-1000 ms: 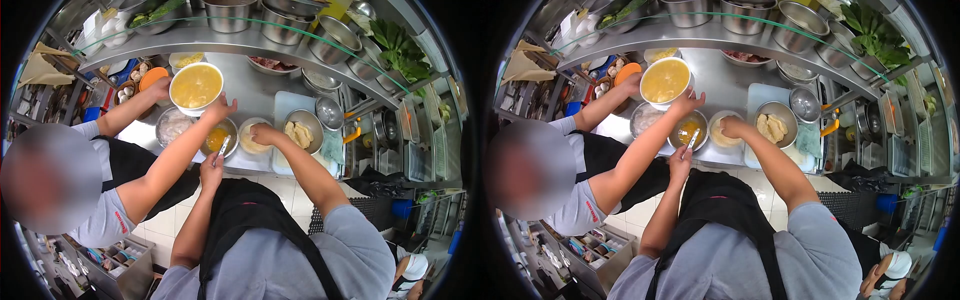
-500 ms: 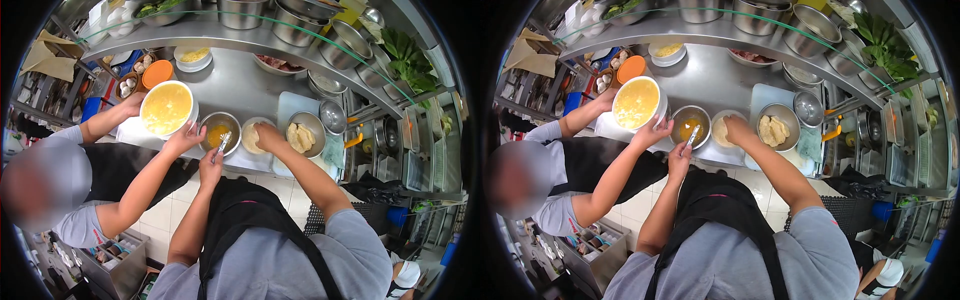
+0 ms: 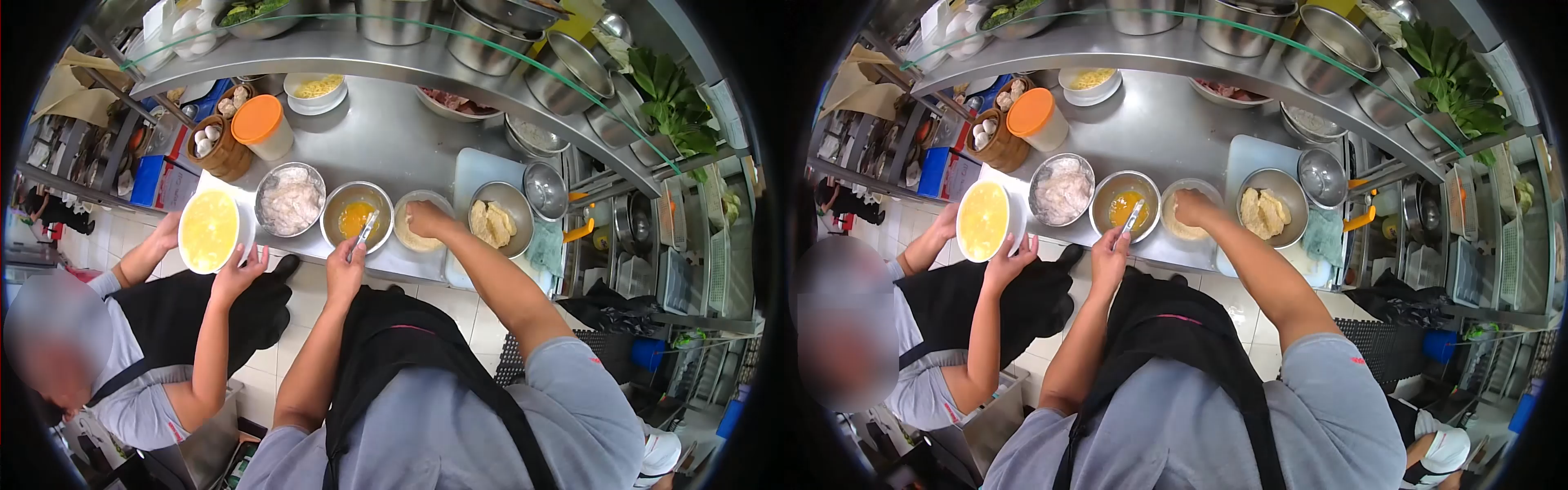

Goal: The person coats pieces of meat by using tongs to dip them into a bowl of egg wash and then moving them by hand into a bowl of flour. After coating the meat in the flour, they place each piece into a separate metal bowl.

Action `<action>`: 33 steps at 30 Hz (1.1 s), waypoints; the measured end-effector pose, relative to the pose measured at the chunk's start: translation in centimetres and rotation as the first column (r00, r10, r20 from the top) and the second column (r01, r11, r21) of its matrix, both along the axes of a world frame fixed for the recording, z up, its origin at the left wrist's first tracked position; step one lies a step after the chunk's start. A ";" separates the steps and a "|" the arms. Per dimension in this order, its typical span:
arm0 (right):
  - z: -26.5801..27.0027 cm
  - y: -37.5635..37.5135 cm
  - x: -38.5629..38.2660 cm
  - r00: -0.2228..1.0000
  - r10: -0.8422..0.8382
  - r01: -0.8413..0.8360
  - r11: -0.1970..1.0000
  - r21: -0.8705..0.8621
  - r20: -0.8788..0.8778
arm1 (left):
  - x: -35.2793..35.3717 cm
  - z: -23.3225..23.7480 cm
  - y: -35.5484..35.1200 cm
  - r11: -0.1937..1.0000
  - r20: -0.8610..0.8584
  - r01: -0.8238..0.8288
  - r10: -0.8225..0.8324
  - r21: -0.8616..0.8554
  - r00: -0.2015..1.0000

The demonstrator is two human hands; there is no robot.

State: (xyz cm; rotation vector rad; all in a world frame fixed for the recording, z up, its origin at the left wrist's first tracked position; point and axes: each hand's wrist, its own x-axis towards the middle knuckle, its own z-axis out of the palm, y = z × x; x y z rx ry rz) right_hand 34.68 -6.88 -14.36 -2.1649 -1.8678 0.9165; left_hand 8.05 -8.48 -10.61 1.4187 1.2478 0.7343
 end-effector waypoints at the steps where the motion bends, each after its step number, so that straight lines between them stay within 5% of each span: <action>1: 1.0 -0.1 -0.3 0.999 0.032 -0.032 0.999 -0.030 0.008 | 0.0 0.2 0.1 1.000 0.003 -0.009 0.009 -0.018 1.000; 4: 4.4 -2.9 -2.1 0.980 -0.023 -0.011 0.985 0.174 0.196 | -0.7 0.8 0.7 0.999 -0.002 -0.028 0.027 -0.019 1.000; 8: 4.4 -3.2 -2.5 0.950 -0.062 0.030 0.994 0.107 0.306 | -1.1 1.7 0.8 0.998 0.016 -0.020 0.021 -0.053 1.000; 11: 3.5 -2.2 -0.7 0.973 -0.094 0.066 0.988 0.136 0.211 | -1.1 1.7 0.8 0.999 0.036 -0.026 0.026 -0.025 0.999; 14: 5.9 -0.9 1.8 0.998 0.005 -0.008 0.999 -0.044 -0.065 | -1.6 0.1 0.8 0.997 0.063 -0.030 0.025 0.071 0.998; 18: 5.0 -0.5 2.9 0.995 0.025 -0.028 0.999 0.026 0.100 | -1.6 1.7 0.9 0.999 0.077 -0.028 0.030 -0.024 0.997; 23: 1.1 0.1 -0.1 0.989 0.130 -0.136 0.988 -0.076 -0.072 | -1.3 1.2 1.2 0.997 0.068 -0.048 0.052 -0.060 0.996; 33: 1.4 0.4 -0.1 0.971 0.219 -0.227 0.970 -0.083 -0.101 | -1.1 2.3 0.9 0.989 0.080 -0.064 0.075 -0.136 0.994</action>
